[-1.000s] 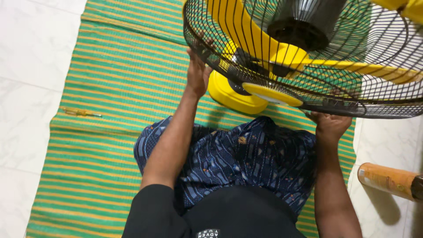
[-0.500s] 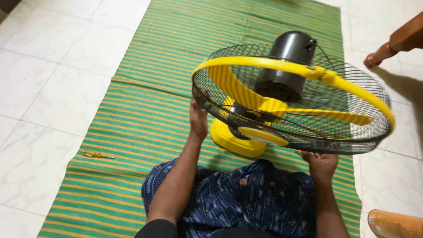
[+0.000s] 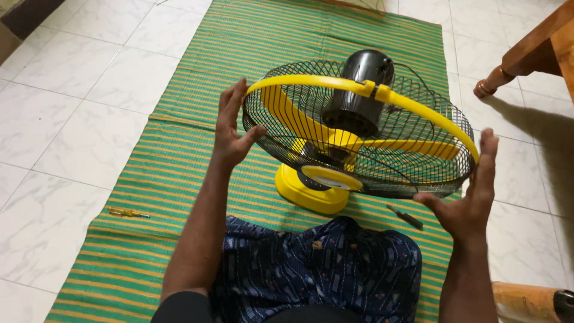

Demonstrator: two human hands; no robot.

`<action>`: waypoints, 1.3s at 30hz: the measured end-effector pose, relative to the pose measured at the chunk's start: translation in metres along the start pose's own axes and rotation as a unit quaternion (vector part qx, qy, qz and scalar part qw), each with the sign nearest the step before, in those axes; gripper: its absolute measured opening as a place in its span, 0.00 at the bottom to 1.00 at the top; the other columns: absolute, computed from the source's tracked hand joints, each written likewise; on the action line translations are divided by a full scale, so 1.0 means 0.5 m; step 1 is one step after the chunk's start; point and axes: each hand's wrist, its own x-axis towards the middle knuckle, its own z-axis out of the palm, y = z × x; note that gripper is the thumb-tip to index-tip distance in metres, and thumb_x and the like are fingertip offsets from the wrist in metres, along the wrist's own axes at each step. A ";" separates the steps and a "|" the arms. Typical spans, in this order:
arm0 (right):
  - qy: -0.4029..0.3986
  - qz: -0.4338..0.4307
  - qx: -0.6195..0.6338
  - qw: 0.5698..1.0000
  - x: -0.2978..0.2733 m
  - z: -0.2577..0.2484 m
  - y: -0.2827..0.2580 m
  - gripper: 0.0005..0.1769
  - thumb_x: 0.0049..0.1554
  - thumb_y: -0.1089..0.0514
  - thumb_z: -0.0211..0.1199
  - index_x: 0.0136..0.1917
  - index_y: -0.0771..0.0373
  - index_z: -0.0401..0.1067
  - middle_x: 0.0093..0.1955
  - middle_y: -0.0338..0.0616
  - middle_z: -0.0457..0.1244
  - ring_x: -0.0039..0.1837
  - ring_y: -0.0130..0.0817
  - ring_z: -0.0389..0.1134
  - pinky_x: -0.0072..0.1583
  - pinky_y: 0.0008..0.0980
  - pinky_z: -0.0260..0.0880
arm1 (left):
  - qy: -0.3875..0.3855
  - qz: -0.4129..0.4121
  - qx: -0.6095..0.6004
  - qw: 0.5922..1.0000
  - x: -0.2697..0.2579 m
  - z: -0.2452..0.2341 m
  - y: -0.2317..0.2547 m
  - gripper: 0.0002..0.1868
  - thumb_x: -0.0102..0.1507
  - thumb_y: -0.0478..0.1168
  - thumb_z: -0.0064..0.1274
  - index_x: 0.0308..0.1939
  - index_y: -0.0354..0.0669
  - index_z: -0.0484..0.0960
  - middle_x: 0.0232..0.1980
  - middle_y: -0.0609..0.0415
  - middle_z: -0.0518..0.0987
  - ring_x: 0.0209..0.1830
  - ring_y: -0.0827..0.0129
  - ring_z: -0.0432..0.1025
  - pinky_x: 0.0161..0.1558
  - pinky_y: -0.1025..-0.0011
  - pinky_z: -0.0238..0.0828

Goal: The person reassembles a yellow electric fan by attaching the front grille and securing it with a screwdriver. They repeatedly tighten and loosen the screw while adjusting the grille position.

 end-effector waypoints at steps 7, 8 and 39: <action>0.006 0.048 0.022 0.999 0.025 0.004 -0.039 0.62 0.45 0.57 0.82 0.85 0.73 0.53 0.79 0.56 0.58 0.77 0.40 0.63 0.80 0.40 0.66 | -0.025 -0.024 -0.025 0.999 0.014 -0.010 0.007 0.44 0.58 0.40 0.71 0.76 0.44 0.68 0.72 0.51 0.65 0.76 0.58 0.64 0.78 0.59 0.65; 0.005 0.052 0.018 0.998 0.026 0.003 -0.041 0.63 0.45 0.56 0.82 0.85 0.72 0.53 0.80 0.56 0.58 0.79 0.41 0.63 0.81 0.40 0.66 | -0.026 -0.029 -0.024 0.999 0.015 -0.011 0.009 0.44 0.59 0.42 0.70 0.77 0.44 0.68 0.72 0.50 0.65 0.77 0.58 0.64 0.78 0.58 0.65; -0.007 -0.172 -0.207 0.963 0.139 0.038 -0.212 0.54 0.47 0.40 0.82 0.76 0.70 0.65 0.73 0.61 0.62 0.78 0.60 0.62 0.76 0.51 0.65 | -0.102 0.184 0.257 0.943 0.145 0.072 0.249 0.55 0.47 0.56 0.80 0.73 0.47 0.70 0.64 0.51 0.67 0.64 0.54 0.62 0.67 0.55 0.61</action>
